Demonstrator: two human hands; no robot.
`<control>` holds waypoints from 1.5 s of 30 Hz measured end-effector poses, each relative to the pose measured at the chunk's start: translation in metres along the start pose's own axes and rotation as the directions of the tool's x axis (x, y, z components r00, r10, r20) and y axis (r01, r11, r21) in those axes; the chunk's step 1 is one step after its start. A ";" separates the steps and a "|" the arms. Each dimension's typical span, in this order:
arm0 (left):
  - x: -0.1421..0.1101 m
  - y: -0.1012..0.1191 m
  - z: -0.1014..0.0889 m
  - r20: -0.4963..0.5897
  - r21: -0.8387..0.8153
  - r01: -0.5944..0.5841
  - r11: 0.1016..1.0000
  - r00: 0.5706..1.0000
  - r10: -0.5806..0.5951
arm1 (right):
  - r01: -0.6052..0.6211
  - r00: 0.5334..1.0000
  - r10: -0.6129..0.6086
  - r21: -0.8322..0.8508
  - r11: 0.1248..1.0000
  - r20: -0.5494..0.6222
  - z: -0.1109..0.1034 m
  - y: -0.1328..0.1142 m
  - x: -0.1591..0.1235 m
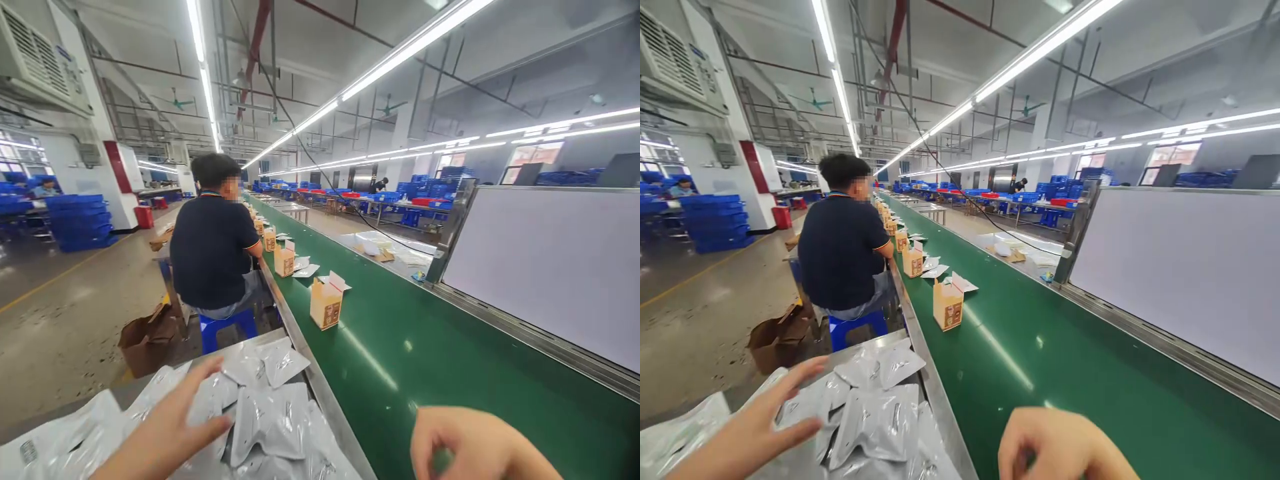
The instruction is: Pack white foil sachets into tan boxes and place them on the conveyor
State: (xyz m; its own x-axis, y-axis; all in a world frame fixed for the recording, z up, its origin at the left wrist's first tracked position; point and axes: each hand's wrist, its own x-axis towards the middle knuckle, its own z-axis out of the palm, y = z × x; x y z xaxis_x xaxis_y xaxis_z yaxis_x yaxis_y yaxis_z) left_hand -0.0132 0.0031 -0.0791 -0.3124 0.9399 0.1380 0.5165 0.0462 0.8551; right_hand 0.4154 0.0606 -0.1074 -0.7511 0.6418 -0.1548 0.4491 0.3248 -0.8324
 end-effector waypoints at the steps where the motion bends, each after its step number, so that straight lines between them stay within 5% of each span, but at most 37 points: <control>1: 0.024 0.013 0.030 0.136 0.020 -0.023 1.000 0.991 0.020 | -0.077 0.995 0.079 0.029 0.997 -0.066 -0.023 0.011 0.006; 3: 0.069 0.035 0.093 0.278 -0.010 -0.081 0.997 0.957 0.081 | -0.203 0.929 0.209 0.053 0.978 -0.304 -0.065 0.034 0.029; 5: 0.107 0.048 0.150 0.299 -0.082 -0.133 0.988 0.942 0.151 | -0.277 0.781 0.237 0.019 0.961 -0.577 -0.099 0.057 0.066; 7: 0.134 0.053 0.196 0.261 -0.154 -0.152 0.976 0.947 0.188 | -0.347 0.647 0.225 -0.019 0.938 -0.728 -0.124 0.078 0.111; 9: 0.152 0.049 0.229 0.225 -0.203 -0.160 0.966 0.952 0.205 | -0.391 0.584 0.179 -0.082 0.917 -0.792 -0.141 0.093 0.158; 15: 0.167 0.031 0.280 0.202 -0.286 -0.069 0.956 0.971 0.131 | -0.450 0.698 0.169 -0.242 0.860 -0.695 -0.168 0.123 0.267; 18: 0.165 0.031 0.292 0.233 -0.308 -0.037 0.951 0.966 0.113 | -0.460 0.723 0.196 -0.251 0.851 -0.662 -0.170 0.134 0.290; 21: 0.161 0.036 0.296 0.291 -0.286 -0.067 0.956 0.944 0.153 | -0.441 0.692 0.163 -0.233 0.867 -0.703 -0.164 0.139 0.295; 24: 0.155 0.043 0.293 0.341 -0.275 -0.059 0.960 0.927 0.155 | -0.382 0.615 0.119 -0.162 0.910 -0.779 -0.156 0.139 0.284; 27: 0.147 0.055 0.283 0.354 -0.303 -0.086 0.949 0.915 0.195 | -0.270 0.491 0.113 -0.028 0.962 -0.864 -0.153 0.131 0.250; 30: 0.133 0.069 0.271 0.345 -0.341 -0.174 0.924 0.891 0.295 | -0.082 0.338 0.118 0.096 0.992 -0.934 -0.148 0.108 0.180; 33: 0.111 0.084 0.264 0.314 -0.295 -0.267 0.917 0.880 0.357 | 0.142 0.261 0.071 0.111 0.984 -0.963 -0.131 0.064 0.086; 36: 0.080 0.100 0.260 0.307 -0.267 -0.356 0.896 0.849 0.429 | 0.256 0.298 -0.051 0.029 0.966 -0.953 -0.100 0.007 0.000; 39: 0.044 0.114 0.257 0.258 -0.269 -0.467 0.842 0.808 0.530 | 0.021 0.331 -0.229 -0.236 0.972 -0.915 -0.065 -0.038 -0.047; 42: 0.008 0.120 0.258 0.189 -0.236 -0.611 0.755 0.734 0.653 | -0.318 0.408 -0.448 -0.583 0.747 -0.796 -0.031 -0.055 -0.061; 45: -0.032 0.112 0.269 0.178 -0.181 -0.728 0.661 0.637 0.750 | -0.437 0.468 -0.589 -0.751 0.494 -0.660 0.005 -0.050 -0.064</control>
State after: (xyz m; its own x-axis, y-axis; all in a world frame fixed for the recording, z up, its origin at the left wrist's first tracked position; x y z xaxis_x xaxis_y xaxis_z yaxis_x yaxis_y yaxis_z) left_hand 0.2696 0.0694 -0.1221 0.3303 0.6931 0.6407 0.4244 -0.7154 0.5551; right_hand 0.4389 0.0001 -0.0584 -0.2963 0.5671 0.7685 0.9141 0.4017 0.0560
